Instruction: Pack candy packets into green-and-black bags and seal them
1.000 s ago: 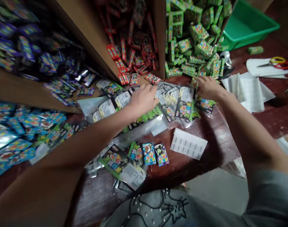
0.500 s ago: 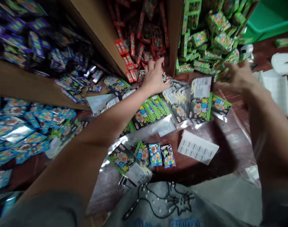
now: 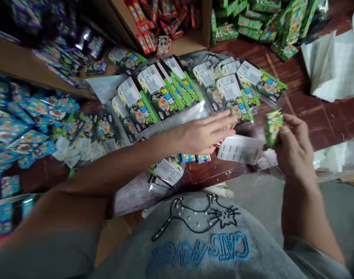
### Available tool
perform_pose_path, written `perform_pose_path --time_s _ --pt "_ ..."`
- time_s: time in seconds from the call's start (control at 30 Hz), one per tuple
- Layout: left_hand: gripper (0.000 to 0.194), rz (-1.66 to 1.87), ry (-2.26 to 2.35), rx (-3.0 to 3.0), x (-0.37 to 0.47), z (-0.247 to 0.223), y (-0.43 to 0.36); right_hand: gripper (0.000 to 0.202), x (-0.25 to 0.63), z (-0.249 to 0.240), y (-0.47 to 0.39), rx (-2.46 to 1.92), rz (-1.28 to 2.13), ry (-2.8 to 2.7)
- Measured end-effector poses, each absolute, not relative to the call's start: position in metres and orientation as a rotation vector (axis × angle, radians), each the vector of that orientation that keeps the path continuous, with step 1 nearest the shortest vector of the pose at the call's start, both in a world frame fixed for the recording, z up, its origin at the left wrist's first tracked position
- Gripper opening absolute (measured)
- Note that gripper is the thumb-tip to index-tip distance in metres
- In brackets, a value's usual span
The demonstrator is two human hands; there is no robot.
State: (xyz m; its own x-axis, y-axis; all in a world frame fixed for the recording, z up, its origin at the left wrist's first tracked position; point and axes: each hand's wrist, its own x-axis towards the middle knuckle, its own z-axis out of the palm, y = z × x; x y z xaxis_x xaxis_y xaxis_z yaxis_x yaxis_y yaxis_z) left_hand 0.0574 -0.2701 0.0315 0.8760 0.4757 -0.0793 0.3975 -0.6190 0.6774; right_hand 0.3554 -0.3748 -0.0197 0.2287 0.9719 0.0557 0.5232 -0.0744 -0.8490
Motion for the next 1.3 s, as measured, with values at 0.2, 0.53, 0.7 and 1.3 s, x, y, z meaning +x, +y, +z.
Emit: perform_pose_path --time_s 0.2,0.53,0.7,1.3 --pt "0.029 -0.141 0.319 2.148 0.072 0.027 -0.277 0.061 0.313 -0.058 -0.429 -1.724 0.821 -1.466" --pt "0.05 0.018 0.741 2.523 0.045 0.04 -0.254 0.102 0.349 -0.018 -0.387 -1.505 0.36 -2.46" --pt "0.091 -0.158 1.073 2.453 -0.01 0.044 -0.304 0.11 0.323 -0.024 -0.363 -1.006 0.445 -2.746" --pt "0.092 -0.31 1.314 2.413 -0.11 -0.005 -0.454 0.099 0.217 -0.062 -0.353 -0.946 0.466 -2.692"
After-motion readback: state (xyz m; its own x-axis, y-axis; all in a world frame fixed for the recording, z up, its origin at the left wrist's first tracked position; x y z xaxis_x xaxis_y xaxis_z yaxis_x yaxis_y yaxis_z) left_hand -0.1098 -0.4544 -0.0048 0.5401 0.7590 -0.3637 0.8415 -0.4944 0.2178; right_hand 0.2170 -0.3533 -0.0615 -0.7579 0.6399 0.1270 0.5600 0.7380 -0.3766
